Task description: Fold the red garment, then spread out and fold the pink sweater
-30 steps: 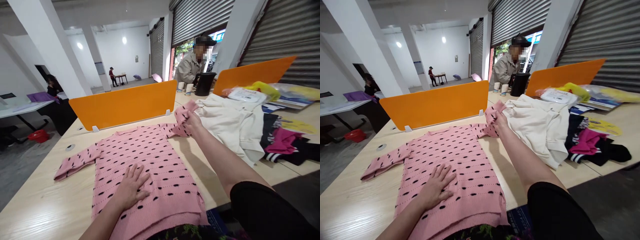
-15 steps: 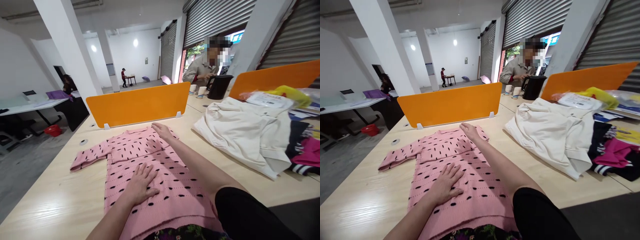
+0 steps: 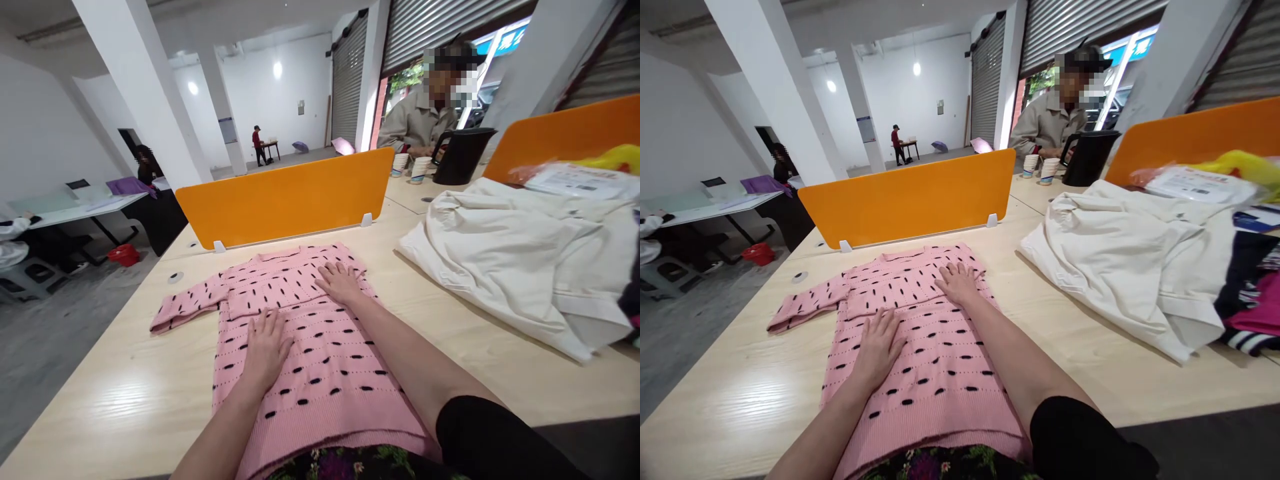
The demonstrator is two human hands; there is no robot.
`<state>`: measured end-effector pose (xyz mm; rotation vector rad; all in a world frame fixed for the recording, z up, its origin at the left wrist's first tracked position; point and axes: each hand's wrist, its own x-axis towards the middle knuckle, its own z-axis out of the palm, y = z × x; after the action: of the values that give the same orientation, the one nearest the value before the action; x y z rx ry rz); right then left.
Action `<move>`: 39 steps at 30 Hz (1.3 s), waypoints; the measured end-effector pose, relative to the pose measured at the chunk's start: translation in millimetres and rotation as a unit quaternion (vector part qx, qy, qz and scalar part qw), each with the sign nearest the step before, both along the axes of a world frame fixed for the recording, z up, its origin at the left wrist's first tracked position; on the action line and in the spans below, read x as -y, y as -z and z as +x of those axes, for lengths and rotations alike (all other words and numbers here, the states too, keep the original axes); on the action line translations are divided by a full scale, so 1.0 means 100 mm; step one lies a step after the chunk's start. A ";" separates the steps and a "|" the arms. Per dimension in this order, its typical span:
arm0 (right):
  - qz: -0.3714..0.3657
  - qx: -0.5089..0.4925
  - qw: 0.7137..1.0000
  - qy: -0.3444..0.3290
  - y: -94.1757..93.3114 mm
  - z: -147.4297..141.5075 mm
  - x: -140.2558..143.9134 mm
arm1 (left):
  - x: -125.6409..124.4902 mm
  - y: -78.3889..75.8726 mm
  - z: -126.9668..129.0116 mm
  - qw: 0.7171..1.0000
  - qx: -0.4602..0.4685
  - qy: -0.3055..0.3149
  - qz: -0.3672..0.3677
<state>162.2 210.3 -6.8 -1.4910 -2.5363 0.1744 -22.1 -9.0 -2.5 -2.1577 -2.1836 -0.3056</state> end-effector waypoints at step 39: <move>-0.021 -0.054 0.991 -0.118 -0.13 -0.13 0.18 | -0.09 0.04 -0.29 0.985 -0.044 -0.162 -0.038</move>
<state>149.2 192.7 6.1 -1.1570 -2.6289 0.3338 -51.4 0.1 -6.2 -1.7667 -2.4780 -0.1076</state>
